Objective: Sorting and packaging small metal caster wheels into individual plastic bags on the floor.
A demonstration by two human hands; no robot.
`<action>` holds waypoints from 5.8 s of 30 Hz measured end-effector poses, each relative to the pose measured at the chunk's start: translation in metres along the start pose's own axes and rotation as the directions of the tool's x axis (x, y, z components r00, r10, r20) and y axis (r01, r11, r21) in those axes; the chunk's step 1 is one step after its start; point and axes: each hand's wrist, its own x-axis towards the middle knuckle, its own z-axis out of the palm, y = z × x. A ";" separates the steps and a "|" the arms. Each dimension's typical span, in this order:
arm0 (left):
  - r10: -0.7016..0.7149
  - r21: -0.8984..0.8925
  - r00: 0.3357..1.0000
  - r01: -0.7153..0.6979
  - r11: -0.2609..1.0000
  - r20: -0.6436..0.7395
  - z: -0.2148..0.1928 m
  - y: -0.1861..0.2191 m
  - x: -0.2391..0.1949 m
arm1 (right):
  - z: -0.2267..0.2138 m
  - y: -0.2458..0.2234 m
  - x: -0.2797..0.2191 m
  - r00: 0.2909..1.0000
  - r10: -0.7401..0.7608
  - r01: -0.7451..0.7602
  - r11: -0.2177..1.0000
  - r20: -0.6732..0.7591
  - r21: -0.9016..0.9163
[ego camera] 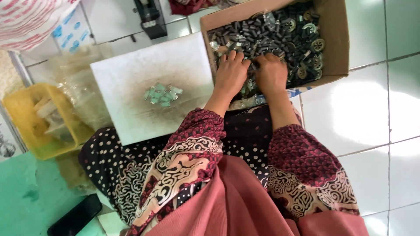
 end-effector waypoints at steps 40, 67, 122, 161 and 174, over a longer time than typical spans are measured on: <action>-0.505 -0.842 0.848 0.385 0.379 0.160 -0.002 0.013 0.014 | -0.052 -0.001 0.006 0.937 0.304 -0.312 0.503 0.172 0.806; -0.738 -0.843 0.643 0.267 0.467 -0.205 -0.171 -0.057 -0.185 | -0.124 -0.237 -0.029 0.981 -0.118 -0.058 0.572 0.152 0.818; -0.545 -0.069 0.687 0.590 0.805 -0.481 -0.212 -0.220 -0.335 | -0.004 -0.484 0.028 0.748 -0.661 0.609 0.718 0.056 0.337; -0.883 -0.871 0.214 0.182 0.456 -0.417 -0.312 -0.092 -0.355 | -0.173 -0.258 -0.131 0.878 -0.336 -0.292 0.189 0.341 0.938; -0.665 -0.830 0.695 0.179 0.528 -0.273 -0.226 -0.017 -0.322 | -0.148 -0.320 -0.131 0.891 -0.191 -0.410 0.047 0.411 0.911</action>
